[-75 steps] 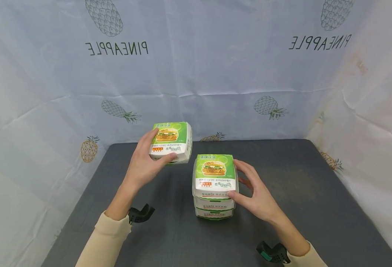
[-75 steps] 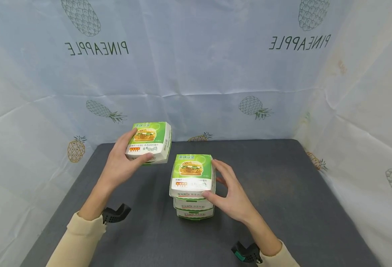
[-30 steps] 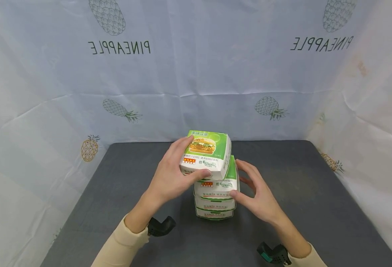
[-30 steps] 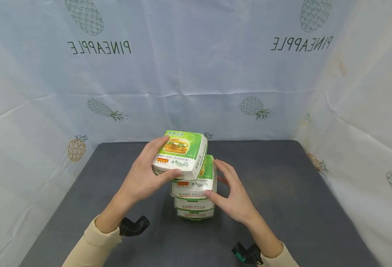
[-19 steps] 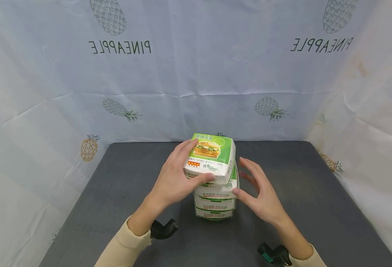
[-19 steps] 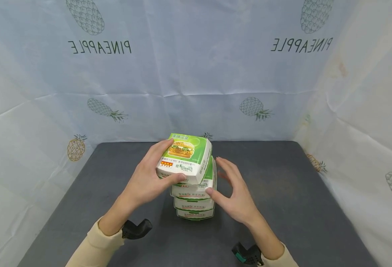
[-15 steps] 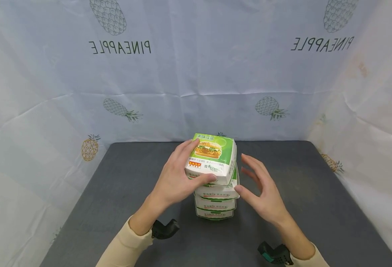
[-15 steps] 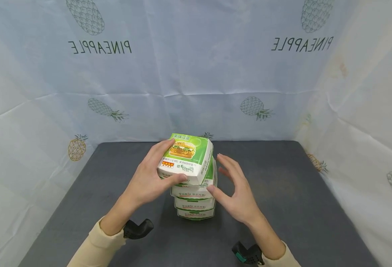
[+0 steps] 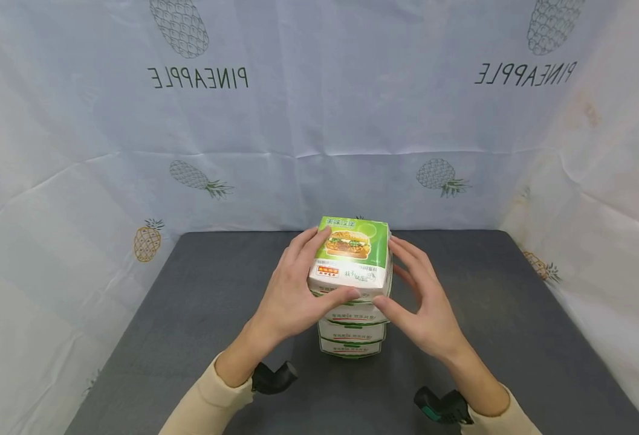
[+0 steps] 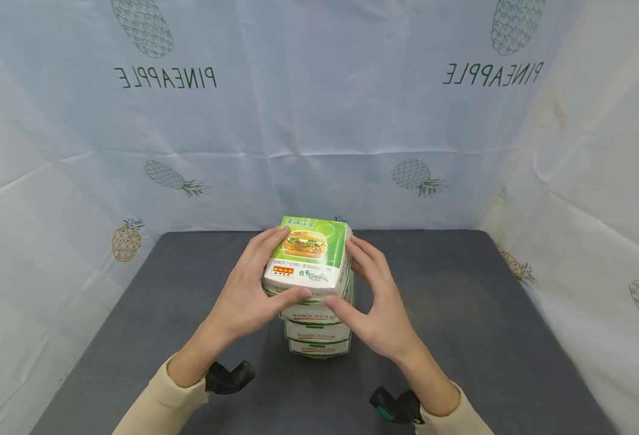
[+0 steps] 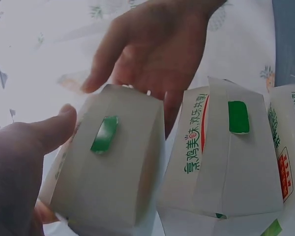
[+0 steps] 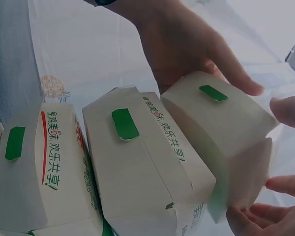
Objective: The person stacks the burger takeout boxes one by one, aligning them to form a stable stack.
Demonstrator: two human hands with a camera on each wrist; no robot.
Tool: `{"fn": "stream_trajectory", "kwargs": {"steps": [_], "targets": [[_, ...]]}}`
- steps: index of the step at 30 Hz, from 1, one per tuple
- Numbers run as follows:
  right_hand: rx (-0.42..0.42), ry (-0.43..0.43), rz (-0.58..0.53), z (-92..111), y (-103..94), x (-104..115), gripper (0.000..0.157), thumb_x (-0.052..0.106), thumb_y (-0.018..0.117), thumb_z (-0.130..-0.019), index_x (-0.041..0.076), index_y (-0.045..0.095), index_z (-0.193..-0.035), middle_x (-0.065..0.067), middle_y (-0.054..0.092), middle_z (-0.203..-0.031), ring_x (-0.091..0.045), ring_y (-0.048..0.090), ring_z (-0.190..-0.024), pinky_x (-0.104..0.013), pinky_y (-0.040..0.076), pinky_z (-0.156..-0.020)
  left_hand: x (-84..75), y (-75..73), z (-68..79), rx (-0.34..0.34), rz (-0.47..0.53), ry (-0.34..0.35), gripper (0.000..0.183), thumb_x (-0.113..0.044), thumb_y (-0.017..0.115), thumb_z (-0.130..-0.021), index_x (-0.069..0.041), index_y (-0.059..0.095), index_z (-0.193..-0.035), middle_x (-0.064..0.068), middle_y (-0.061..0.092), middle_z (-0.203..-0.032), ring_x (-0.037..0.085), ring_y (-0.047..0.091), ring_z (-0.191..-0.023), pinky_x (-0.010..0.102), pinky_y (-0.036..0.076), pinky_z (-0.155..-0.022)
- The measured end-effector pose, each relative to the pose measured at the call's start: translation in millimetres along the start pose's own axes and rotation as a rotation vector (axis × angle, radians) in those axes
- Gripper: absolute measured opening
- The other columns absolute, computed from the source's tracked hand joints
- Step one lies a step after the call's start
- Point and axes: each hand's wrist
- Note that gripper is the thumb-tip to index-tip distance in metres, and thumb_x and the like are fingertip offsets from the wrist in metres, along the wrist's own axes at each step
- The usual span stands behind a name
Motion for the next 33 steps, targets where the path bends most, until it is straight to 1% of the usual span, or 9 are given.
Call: {"fn": "stream_trajectory", "kwargs": {"steps": [3, 6, 9, 12, 17, 23, 26, 30, 33], "targets": [[-0.017, 0.010, -0.028, -2, -0.5, -1, 0.081, -0.010, 0.070, -0.085, 0.010, 0.039, -0.157, -0.009, 0.031, -0.160, -0.027, 0.029, -0.146, -0.023, 0.036, -0.111, 1.6, -2.4, 0.7, 0.018, 0.044, 0.019, 0.090, -0.046, 0.084, -0.083, -0.021, 0.040, -0.157, 0.003, 0.034, -0.160, 0.027, 0.039, -0.140, 0.054, 0.043, -0.101], [-0.027, 0.030, -0.072, -3, -2.1, -2, 0.077, -0.012, 0.066, -0.088, 0.009, 0.040, -0.156, -0.009, 0.033, -0.159, -0.025, 0.033, -0.144, -0.022, 0.036, -0.110, 5.4, -4.2, 1.1, 0.044, 0.126, 0.038, 0.082, -0.035, 0.081, -0.087, -0.018, 0.041, -0.156, 0.002, 0.033, -0.160, 0.024, 0.040, -0.137, 0.047, 0.046, -0.099], [-0.026, 0.039, -0.106, -4, -4.1, -4, 0.073, -0.013, 0.063, -0.089, 0.007, 0.040, -0.156, -0.011, 0.034, -0.157, -0.025, 0.035, -0.143, -0.022, 0.037, -0.110, 9.6, -5.5, 1.6, 0.066, 0.206, 0.044, 0.076, -0.026, 0.079, -0.090, -0.015, 0.042, -0.155, 0.001, 0.033, -0.159, 0.019, 0.041, -0.136, 0.040, 0.049, -0.097], [-0.018, 0.044, -0.123, -5, -5.7, -6, 0.071, -0.012, 0.062, -0.090, 0.006, 0.040, -0.155, -0.011, 0.035, -0.157, -0.026, 0.034, -0.143, -0.022, 0.037, -0.109, 12.8, -5.6, 2.5, 0.070, 0.249, 0.047, 0.071, -0.023, 0.077, -0.092, -0.015, 0.044, -0.154, 0.001, 0.035, -0.157, 0.017, 0.040, -0.138, 0.038, 0.050, -0.098], [-0.011, 0.057, -0.119, -3, -6.3, -8, 0.070, -0.011, 0.061, -0.091, 0.005, 0.040, -0.155, -0.011, 0.035, -0.156, -0.025, 0.034, -0.143, -0.021, 0.037, -0.109, 17.0, -2.6, 4.3, 0.057, 0.279, 0.056, 0.068, -0.026, 0.075, -0.094, -0.015, 0.045, -0.153, 0.001, 0.037, -0.157, 0.018, 0.042, -0.138, 0.038, 0.051, -0.097], [-0.013, 0.056, -0.117, -2, -5.7, -10, 0.071, -0.011, 0.062, -0.090, 0.006, 0.041, -0.155, -0.010, 0.035, -0.156, -0.025, 0.035, -0.142, -0.022, 0.037, -0.107, 20.0, 1.2, 5.8, 0.057, 0.290, 0.057, 0.068, -0.033, 0.073, -0.096, -0.014, 0.044, -0.154, 0.001, 0.036, -0.157, 0.018, 0.042, -0.137, 0.038, 0.051, -0.098], [-0.015, 0.051, -0.108, -2, -5.8, -11, 0.072, -0.011, 0.062, -0.090, 0.007, 0.040, -0.156, -0.012, 0.035, -0.156, -0.025, 0.035, -0.142, -0.021, 0.037, -0.107, 20.3, 2.4, 5.6, 0.054, 0.293, 0.061, 0.068, -0.036, 0.072, -0.096, -0.014, 0.043, -0.155, 0.001, 0.034, -0.158, 0.018, 0.041, -0.139, 0.038, 0.050, -0.099], [-0.016, 0.051, -0.095, -1, -6.0, -11, 0.074, -0.012, 0.063, -0.089, 0.007, 0.039, -0.156, -0.016, 0.033, -0.157, -0.025, 0.034, -0.143, -0.021, 0.037, -0.108, 20.7, 2.6, 5.9, 0.054, 0.291, 0.062, 0.071, -0.042, 0.069, -0.097, -0.015, 0.041, -0.156, 0.000, 0.032, -0.160, 0.017, 0.039, -0.140, 0.039, 0.049, -0.100], [-0.015, 0.057, -0.091, -1, -5.9, -11, 0.075, -0.012, 0.063, -0.089, 0.007, 0.038, -0.157, -0.016, 0.032, -0.158, -0.024, 0.033, -0.143, -0.021, 0.036, -0.108, 21.4, 2.6, 6.7, 0.054, 0.282, 0.065, 0.073, -0.047, 0.067, -0.098, -0.015, 0.039, -0.157, 0.002, 0.030, -0.161, 0.019, 0.036, -0.143, 0.041, 0.049, -0.101]]}}
Point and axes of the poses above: each hand's wrist, its own z-axis away from the middle knuckle, its own y-axis out of the palm, x = y × z
